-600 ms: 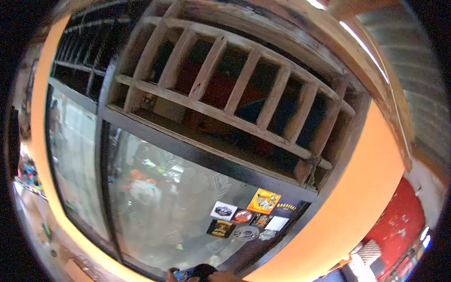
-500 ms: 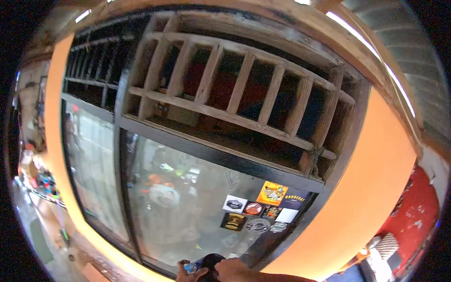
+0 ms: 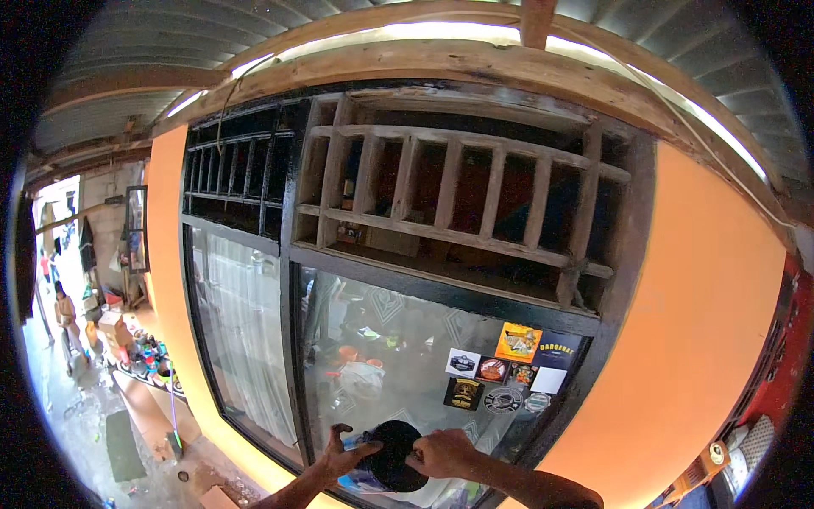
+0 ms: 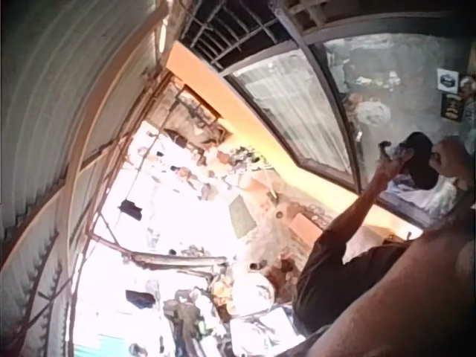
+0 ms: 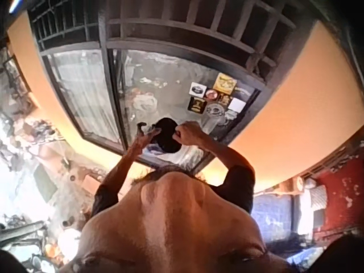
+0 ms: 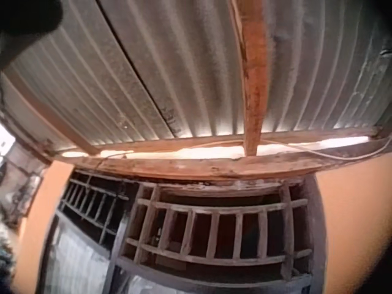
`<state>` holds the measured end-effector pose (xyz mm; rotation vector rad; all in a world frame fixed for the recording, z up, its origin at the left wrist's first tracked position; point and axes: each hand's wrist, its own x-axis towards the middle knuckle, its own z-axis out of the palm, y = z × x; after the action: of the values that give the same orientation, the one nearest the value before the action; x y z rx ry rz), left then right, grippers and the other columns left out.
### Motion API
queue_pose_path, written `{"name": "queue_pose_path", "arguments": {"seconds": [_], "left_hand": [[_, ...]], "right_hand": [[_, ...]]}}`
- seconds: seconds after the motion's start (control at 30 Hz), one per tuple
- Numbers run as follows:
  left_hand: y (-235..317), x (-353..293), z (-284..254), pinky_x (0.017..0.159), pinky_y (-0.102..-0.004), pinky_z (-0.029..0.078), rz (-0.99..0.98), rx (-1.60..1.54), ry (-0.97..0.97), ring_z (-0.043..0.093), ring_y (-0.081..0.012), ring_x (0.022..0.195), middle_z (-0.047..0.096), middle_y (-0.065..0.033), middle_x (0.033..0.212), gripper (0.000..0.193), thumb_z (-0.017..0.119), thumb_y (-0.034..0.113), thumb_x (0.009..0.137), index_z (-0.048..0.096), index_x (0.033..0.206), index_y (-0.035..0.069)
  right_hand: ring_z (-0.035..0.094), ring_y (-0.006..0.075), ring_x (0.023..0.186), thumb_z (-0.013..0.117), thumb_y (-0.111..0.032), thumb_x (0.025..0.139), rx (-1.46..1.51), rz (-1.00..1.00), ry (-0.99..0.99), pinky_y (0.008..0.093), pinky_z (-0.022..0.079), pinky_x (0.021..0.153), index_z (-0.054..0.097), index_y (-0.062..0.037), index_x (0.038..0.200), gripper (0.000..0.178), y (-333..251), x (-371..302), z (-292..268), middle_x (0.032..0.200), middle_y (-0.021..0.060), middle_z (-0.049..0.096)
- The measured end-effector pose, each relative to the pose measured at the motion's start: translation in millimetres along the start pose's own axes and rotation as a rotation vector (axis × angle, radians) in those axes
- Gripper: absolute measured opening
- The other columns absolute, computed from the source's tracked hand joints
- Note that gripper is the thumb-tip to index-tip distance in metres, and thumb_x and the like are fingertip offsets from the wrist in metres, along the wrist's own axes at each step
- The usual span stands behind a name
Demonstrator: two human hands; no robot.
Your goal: The person paints the wooden slats and metal bars of a window frame with black paint using a brush, while holding a paint container.
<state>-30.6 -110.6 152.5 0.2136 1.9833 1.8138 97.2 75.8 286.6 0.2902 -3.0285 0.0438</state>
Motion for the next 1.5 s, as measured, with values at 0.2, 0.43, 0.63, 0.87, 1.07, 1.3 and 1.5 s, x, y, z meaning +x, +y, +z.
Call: {"name": "queue_pose_path", "arguments": {"seconds": [0.2, 0.43, 0.63, 0.87, 1.07, 1.3, 1.5], "left_hand": [[55.3, -20.7, 3.4, 0.084, -0.0337, 0.046, 0.019, -0.194, -0.132, 0.052, -0.0228, 0.102, 0.050, -0.0208, 0.113, 0.097, 0.083, 0.045, 0.065, 0.021, 0.125, -0.001], [40.6, -1.4, 18.8, 0.088, -0.0355, 0.042, 0.118, 0.002, -0.164, 0.052, -0.0237, 0.100, 0.054, -0.0188, 0.108, 0.103, 0.078, 0.056, 0.066, 0.021, 0.132, 0.000], [42.2, -21.6, 22.3, 0.081, -0.0331, 0.047, 0.035, -0.114, -0.225, 0.052, -0.0223, 0.100, 0.051, -0.0202, 0.111, 0.104, 0.079, 0.051, 0.068, 0.019, 0.132, -0.004], [85.8, -4.4, -7.9, 0.083, -0.0371, 0.056, -0.071, -0.356, -0.388, 0.066, -0.0237, 0.090, 0.063, -0.0145, 0.112, 0.068, 0.067, 0.040, 0.083, 0.045, 0.128, -0.005], [92.2, -13.9, -9.9, 0.100, -0.0354, 0.039, 0.171, -0.008, -0.141, 0.053, -0.0293, 0.112, 0.051, -0.0263, 0.124, 0.122, 0.080, 0.057, 0.062, 0.011, 0.135, -0.013], [50.2, -39.6, 6.2, 0.103, -0.0425, 0.033, 0.059, 0.278, -0.067, 0.042, -0.0402, 0.127, 0.044, -0.0302, 0.132, 0.123, 0.064, 0.083, 0.057, 0.024, 0.136, -0.003], [12.6, -71.5, -6.5, 0.105, -0.0463, 0.028, -0.083, 0.124, -0.037, 0.035, -0.0463, 0.130, 0.035, -0.0358, 0.135, 0.125, 0.062, 0.084, 0.055, 0.021, 0.142, 0.004]], "right_hand": [[0.064, 0.0326, 0.060, 0.063, -0.040, 0.079, 0.182, 0.126, 0.300, 0.0435, 0.051, 0.057, 0.064, -0.0074, 0.066, 0.035, 16.1, -12.9, -8.1, 0.060, 0.0116, 0.062], [0.064, 0.0316, 0.056, 0.063, -0.041, 0.079, -0.098, 0.054, 0.333, 0.0447, 0.051, 0.054, 0.065, -0.0106, 0.067, 0.033, 5.1, -32.4, -17.1, 0.056, 0.0084, 0.062], [0.064, 0.0337, 0.057, 0.062, -0.039, 0.080, 0.015, 0.119, 0.283, 0.0421, 0.051, 0.055, 0.064, -0.0080, 0.068, 0.033, 13.5, -38.9, -4.9, 0.057, 0.0109, 0.063], [0.061, 0.0345, 0.055, 0.065, -0.031, 0.080, 0.642, 0.402, 0.389, 0.0431, 0.047, 0.054, 0.060, -0.0030, 0.066, 0.032, 39.4, -31.9, -6.0, 0.057, 0.0142, 0.059], [0.061, 0.0323, 0.056, 0.066, -0.031, 0.078, 0.095, 0.018, 0.601, 0.0416, 0.048, 0.054, 0.058, -0.0070, 0.063, 0.029, 4.3, -19.7, -29.8, 0.055, 0.0103, 0.057], [0.062, 0.0354, 0.058, 0.066, -0.031, 0.076, -0.154, -0.054, 0.287, 0.0430, 0.047, 0.054, 0.062, -0.0049, 0.067, 0.028, 7.6, -6.6, 14.0, 0.059, 0.0142, 0.060], [0.055, 0.0270, 0.050, 0.067, -0.032, 0.081, -0.154, -0.244, 0.223, 0.0381, 0.043, 0.049, 0.060, -0.0043, 0.075, 0.029, -8.1, -1.1, 31.4, 0.060, 0.0115, 0.060]]}}
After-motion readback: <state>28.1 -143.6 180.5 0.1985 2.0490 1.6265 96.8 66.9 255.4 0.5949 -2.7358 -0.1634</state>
